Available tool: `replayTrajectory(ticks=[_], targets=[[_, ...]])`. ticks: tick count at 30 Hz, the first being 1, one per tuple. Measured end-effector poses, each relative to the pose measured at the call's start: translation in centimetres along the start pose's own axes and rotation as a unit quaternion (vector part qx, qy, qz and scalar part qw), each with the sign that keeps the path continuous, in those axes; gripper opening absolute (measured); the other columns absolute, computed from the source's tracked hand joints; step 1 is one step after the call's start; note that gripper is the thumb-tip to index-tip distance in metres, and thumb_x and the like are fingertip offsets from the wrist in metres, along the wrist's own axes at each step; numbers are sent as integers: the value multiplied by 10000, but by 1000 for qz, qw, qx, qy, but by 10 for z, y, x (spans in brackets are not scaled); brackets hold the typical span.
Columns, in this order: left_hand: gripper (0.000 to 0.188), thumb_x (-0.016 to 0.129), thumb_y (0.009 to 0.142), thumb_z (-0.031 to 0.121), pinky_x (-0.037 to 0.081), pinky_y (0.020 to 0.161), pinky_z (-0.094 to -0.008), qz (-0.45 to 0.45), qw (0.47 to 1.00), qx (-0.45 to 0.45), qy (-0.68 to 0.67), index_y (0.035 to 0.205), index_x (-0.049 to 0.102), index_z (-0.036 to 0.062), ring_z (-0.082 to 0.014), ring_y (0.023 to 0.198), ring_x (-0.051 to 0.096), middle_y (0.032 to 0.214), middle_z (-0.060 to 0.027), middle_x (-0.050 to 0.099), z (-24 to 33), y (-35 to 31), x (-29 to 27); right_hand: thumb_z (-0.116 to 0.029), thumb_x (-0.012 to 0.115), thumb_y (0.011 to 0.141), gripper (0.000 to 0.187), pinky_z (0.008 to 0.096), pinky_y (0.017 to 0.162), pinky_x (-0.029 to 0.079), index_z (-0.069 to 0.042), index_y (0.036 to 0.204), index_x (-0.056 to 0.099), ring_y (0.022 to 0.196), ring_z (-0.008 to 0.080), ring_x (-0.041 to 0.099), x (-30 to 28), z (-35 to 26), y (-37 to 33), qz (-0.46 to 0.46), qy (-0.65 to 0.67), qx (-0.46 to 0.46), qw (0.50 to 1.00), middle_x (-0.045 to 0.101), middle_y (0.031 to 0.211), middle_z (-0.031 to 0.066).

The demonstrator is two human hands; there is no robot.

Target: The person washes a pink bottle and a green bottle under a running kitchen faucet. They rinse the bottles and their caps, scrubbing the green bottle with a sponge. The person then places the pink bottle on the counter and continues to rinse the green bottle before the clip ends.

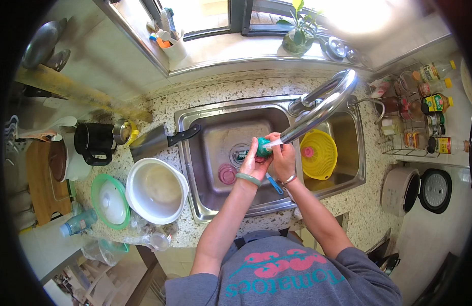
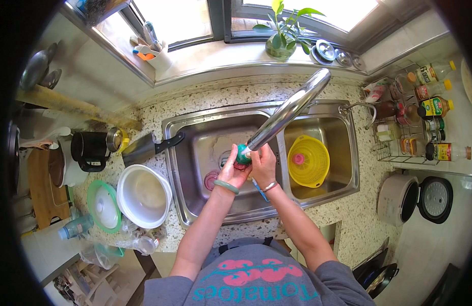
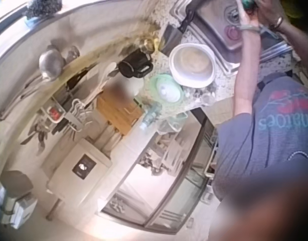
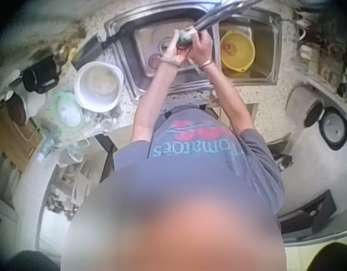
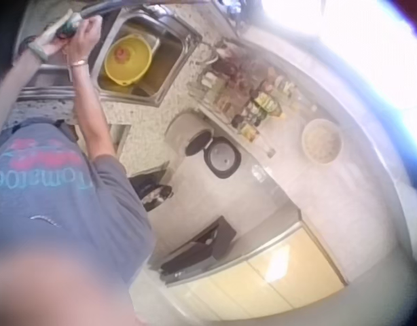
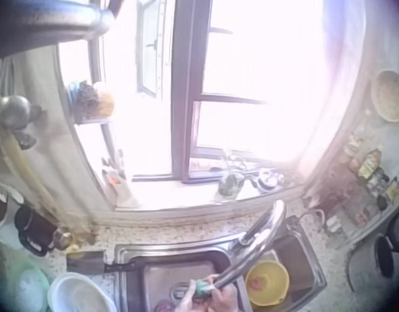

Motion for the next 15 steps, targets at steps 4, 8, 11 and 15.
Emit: replayTrajectory(ticks=[4,8,11,15], targets=[[330,564,936,413,507,845,-365,-79,997,-8,3,1045,646,113,-182,885,626,969,-46,672,-1,-2,5,-44,645,854,295,248,823,481,-3,1136,569,1018,141,590,-10,-31,-10,-93,-64,-3,994,583,1241,83],[294,540,945,436,517,746,-358,0,999,-46,-21,1050,629,175,-172,833,625,931,-5,671,-12,-3,-2,-32,701,807,379,279,771,495,-19,1157,558,963,142,602,-19,-13,-13,-58,-77,-35,995,598,1139,100],[307,573,916,470,508,788,-385,47,997,-44,-47,1018,625,185,-175,859,617,924,7,662,-1,-6,-4,-7,711,804,405,279,804,510,-18,1170,539,978,138,601,-32,-30,-16,-48,7,40,998,600,1137,103],[309,611,884,494,477,864,-408,104,993,21,-46,959,623,195,-180,926,604,924,23,658,3,1,-27,21,699,815,431,290,905,510,-4,1195,499,1082,175,581,-56,-61,-16,-44,131,70,988,551,1281,143]])
Point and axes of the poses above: each hand's wrist, its own y-axis towards the middle knuckle, its own x-axis out of the palm, z = x × y, the point moved 1 cm from there along y, towards the middle knuckle
